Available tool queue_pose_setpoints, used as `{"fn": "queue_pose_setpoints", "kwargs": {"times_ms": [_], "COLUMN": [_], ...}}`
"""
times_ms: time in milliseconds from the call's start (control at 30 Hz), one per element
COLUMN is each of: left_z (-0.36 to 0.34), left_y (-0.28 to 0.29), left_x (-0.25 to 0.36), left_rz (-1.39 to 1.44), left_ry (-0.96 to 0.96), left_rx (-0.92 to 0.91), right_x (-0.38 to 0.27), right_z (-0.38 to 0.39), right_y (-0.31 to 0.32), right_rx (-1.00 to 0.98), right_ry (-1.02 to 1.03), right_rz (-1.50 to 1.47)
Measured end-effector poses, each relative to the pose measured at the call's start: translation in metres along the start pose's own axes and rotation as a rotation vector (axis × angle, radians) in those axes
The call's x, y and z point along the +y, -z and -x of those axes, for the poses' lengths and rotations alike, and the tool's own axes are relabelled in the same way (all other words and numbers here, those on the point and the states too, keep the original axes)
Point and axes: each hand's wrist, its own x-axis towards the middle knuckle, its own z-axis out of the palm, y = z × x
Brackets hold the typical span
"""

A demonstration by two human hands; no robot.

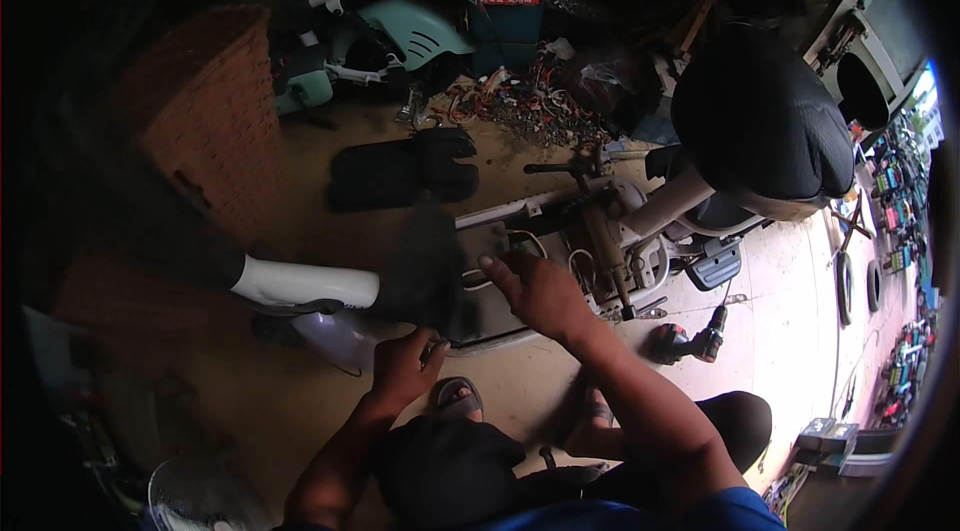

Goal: The person uses a power drill to remove screws from the floorboard of an electric scooter, lifts the cover to reveal the internal compartment, and handles the battery and wiring by hand.

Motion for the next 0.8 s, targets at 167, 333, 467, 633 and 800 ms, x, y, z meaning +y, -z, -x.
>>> {"fn": "queue_pose_setpoints", "kwargs": {"times_ms": [167,333,467,633,800], "left_z": [0.027,0.006,-0.015,-0.047,-0.032], "left_y": [0.033,0.064,0.083,0.038,0.004], "left_x": [0.008,0.048,0.089,0.132,0.103], "left_rz": [0.062,0.068,-0.186,-0.538,-0.683], "left_ry": [0.207,0.157,0.16,0.082,0.114], "left_rx": [0.018,-0.098,-0.402,-0.503,-0.342], "right_x": [-0.027,0.061,0.054,0.053,0.034], "right_z": [-0.023,-0.064,-0.054,-0.044,-0.012], "right_y": [0.02,0.008,0.017,-0.002,-0.01], "right_rx": [-0.245,-0.218,-0.318,-0.237,-0.065], "right_ry": [-0.144,0.257,0.466,0.692,0.843], "right_rz": [-0.477,-0.048,0.597,0.712,0.633]}}
